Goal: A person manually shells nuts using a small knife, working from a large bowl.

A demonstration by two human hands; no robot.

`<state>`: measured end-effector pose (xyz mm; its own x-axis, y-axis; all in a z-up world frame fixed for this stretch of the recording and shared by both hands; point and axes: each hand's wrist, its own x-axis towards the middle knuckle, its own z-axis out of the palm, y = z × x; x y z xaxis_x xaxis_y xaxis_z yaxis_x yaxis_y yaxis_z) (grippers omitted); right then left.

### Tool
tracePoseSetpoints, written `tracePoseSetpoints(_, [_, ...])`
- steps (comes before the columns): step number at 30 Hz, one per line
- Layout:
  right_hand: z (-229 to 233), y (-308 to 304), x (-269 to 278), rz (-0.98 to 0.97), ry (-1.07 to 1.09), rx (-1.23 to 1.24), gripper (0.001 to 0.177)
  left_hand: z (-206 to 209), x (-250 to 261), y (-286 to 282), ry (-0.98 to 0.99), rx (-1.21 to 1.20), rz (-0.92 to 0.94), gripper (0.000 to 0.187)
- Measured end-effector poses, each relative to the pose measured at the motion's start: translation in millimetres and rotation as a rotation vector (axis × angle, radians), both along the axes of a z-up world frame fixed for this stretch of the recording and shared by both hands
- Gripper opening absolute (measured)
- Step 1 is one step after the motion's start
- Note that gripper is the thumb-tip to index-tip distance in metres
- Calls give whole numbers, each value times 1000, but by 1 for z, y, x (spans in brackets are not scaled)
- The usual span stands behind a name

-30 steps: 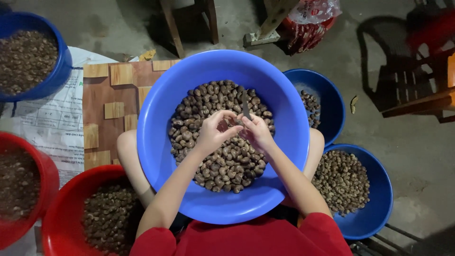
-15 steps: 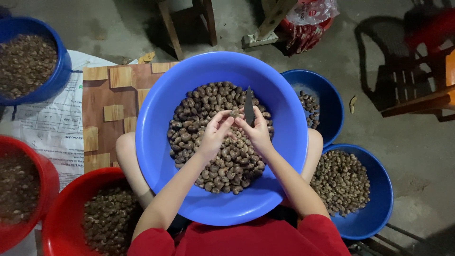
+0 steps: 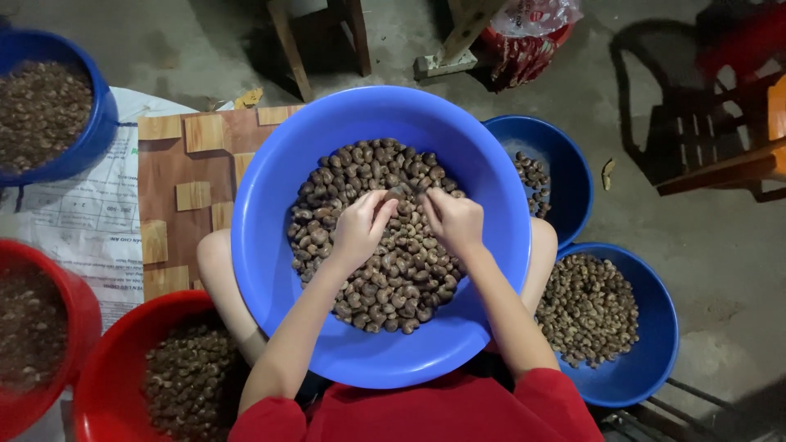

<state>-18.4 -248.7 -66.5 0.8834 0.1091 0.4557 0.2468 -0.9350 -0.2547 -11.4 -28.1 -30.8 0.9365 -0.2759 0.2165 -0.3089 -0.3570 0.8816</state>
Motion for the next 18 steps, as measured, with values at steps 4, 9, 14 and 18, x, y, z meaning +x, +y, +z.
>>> tracePoseSetpoints(4, [4,6,0,104,-37,52,18,-6,5,5,-66,47,10,22])
tracePoseSetpoints(9, [3,3,-3,11,-11,80,17,10,5,8,-94,69,-8,23])
tracePoseSetpoints(14, [2,-3,1,-9,-1,-33,27,1,4,8,48,-194,-68,19])
tracePoseSetpoints(18, [-6,3,-1,104,-41,123,21,-1,9,6,12,-188,-82,19])
